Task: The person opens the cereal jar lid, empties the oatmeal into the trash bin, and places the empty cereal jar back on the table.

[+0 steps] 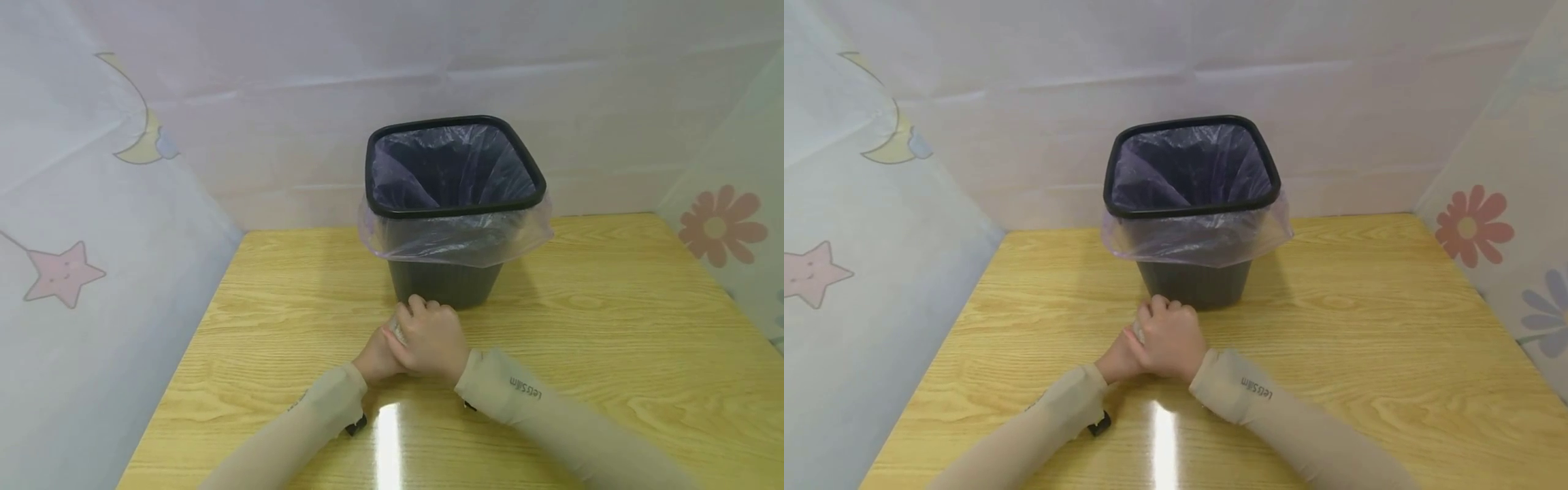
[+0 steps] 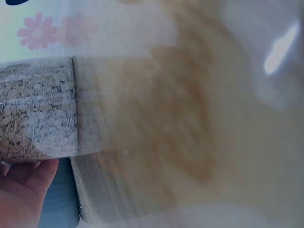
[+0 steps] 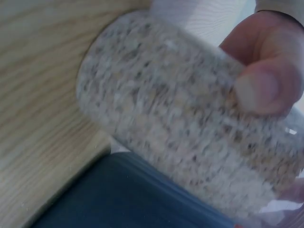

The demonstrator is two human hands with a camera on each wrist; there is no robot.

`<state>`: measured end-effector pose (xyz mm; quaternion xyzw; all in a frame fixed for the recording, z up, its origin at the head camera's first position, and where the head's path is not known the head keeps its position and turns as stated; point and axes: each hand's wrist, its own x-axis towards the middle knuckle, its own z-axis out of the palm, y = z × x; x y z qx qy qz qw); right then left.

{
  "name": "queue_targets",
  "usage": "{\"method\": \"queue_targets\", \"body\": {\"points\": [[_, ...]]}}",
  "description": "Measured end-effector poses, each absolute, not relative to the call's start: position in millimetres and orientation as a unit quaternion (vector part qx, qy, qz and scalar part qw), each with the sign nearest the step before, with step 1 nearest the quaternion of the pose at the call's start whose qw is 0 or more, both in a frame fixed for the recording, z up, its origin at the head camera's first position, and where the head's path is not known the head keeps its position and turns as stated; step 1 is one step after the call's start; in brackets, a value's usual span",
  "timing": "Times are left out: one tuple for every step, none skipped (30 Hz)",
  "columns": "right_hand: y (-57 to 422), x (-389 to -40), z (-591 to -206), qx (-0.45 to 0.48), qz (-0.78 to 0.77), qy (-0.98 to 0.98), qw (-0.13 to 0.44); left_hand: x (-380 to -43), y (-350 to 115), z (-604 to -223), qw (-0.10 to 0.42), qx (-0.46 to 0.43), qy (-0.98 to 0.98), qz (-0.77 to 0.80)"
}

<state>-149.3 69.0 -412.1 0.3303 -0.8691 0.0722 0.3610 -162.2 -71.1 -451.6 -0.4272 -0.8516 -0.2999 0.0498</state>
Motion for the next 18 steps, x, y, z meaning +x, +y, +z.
{"method": "queue_targets", "body": {"points": [[70,-150,-412,0.339,0.076,-0.866,0.361,-163,-71,-451,0.060,-0.436,-0.853,-0.282],[71,-152,-412,0.346,0.080,-0.862,0.360,-163,-70,-450,0.067,-0.442,-0.853,-0.270],[72,-153,-412,0.354,0.082,-0.859,0.360,-163,-70,-450,0.066,-0.445,-0.852,-0.267],[73,-154,-412,0.360,0.085,-0.856,0.361,-163,-70,-449,0.056,-0.440,-0.852,-0.278],[74,-154,-412,0.366,0.088,-0.853,0.361,-163,-69,-449,0.051,-0.436,-0.854,-0.279],[74,-155,-411,0.372,0.091,-0.850,0.361,-163,-69,-449,0.041,-0.429,-0.855,-0.289],[75,-156,-411,0.378,0.092,-0.848,0.360,-163,-69,-448,0.029,-0.420,-0.856,-0.301],[76,-157,-411,0.384,0.094,-0.846,0.358,-163,-68,-448,0.021,-0.413,-0.859,-0.301],[77,-158,-411,0.391,0.096,-0.843,0.356,-163,-68,-447,0.015,-0.408,-0.863,-0.297],[78,-159,-410,0.398,0.099,-0.841,0.352,-163,-67,-446,0.008,-0.404,-0.868,-0.290],[79,-160,-410,0.405,0.101,-0.839,0.349,-163,-67,-445,-0.001,-0.398,-0.872,-0.284],[79,-161,-410,0.412,0.102,-0.837,0.345,-163,-66,-444,-0.012,-0.392,-0.877,-0.279],[80,-162,-409,0.419,0.103,-0.835,0.342,-163,-65,-443,-0.020,-0.386,-0.882,-0.271],[80,-163,-409,0.425,0.106,-0.832,0.340,-163,-65,-442,-0.024,-0.382,-0.888,-0.256],[81,-163,-409,0.431,0.106,-0.830,0.339,-163,-64,-442,-0.031,-0.378,-0.892,-0.248],[82,-164,-409,0.436,0.106,-0.827,0.339,-163,-63,-441,-0.032,-0.377,-0.896,-0.232],[82,-165,-409,0.442,0.106,-0.824,0.339,-164,-62,-441,-0.031,-0.376,-0.899,-0.221],[83,-167,-409,0.448,0.108,-0.820,0.340,-164,-62,-441,-0.029,-0.376,-0.901,-0.217]]}}
